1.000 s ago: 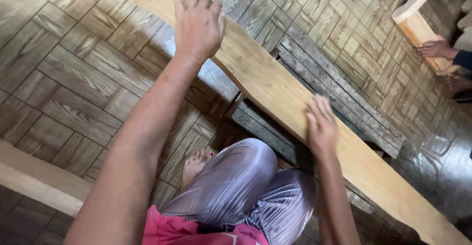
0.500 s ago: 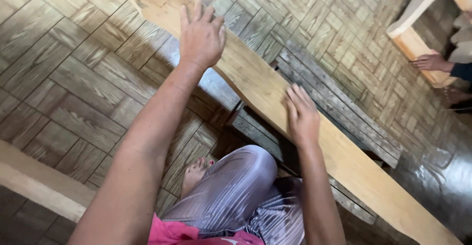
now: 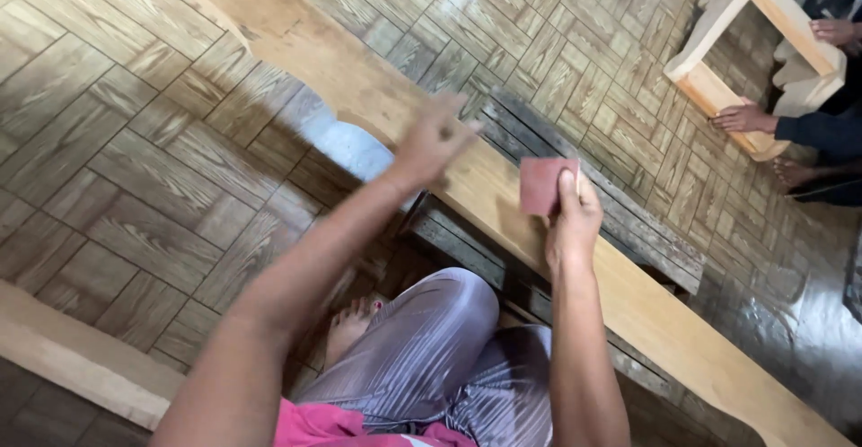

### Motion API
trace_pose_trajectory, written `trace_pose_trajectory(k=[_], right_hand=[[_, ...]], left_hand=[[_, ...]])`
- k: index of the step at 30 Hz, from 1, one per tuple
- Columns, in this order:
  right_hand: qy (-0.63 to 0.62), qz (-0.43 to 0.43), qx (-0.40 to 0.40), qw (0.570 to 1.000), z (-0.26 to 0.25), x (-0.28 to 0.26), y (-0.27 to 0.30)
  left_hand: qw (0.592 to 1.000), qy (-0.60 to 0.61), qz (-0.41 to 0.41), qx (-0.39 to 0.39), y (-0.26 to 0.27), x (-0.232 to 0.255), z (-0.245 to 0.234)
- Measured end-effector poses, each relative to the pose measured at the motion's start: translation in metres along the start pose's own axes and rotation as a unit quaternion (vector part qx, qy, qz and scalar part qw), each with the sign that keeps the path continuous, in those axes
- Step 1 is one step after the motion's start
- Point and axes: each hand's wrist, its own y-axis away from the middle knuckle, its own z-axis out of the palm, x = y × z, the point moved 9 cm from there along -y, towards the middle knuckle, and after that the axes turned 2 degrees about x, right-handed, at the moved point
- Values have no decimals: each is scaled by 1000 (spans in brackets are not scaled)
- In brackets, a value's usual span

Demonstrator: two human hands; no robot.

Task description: The person sits on the floor and sands a long wooden plank using a sanding block. They hold the plank with one hand and rub the sanding block back and forth along its surface.

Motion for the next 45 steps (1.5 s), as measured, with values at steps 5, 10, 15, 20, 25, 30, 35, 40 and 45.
trace_pose_trajectory(k=[5,10,15,20,25,30,35,40,45], right_hand=[[-38,-17,-69,997,42,-4,-2],[-47,-14,-83,995,46,-1,8],[33,-8,-164,986,50,1,27],[234,-139,-154,950,3,-17,19],[440,-282,-57,850,-78,11,-20],[584,-183,32,790,-121,62,-50],[602,-125,27,788,-121,66,-54],[580,-123,11,806,-125,59,-47],[608,-129,3,783,-123,65,-47]], left_hand=[[904,411,-99,-59,6,-25,94],[873,465,-120,-85,23,-22,100],[890,436,-115,-73,41,-18,85],[996,0,91,17,30,23,-33],[865,-465,165,87,36,29,-95],[841,-466,240,134,34,-18,-78],[859,-450,228,85,34,-79,17],[852,-350,381,82,80,-47,93],[837,-434,317,101,24,-90,-25]])
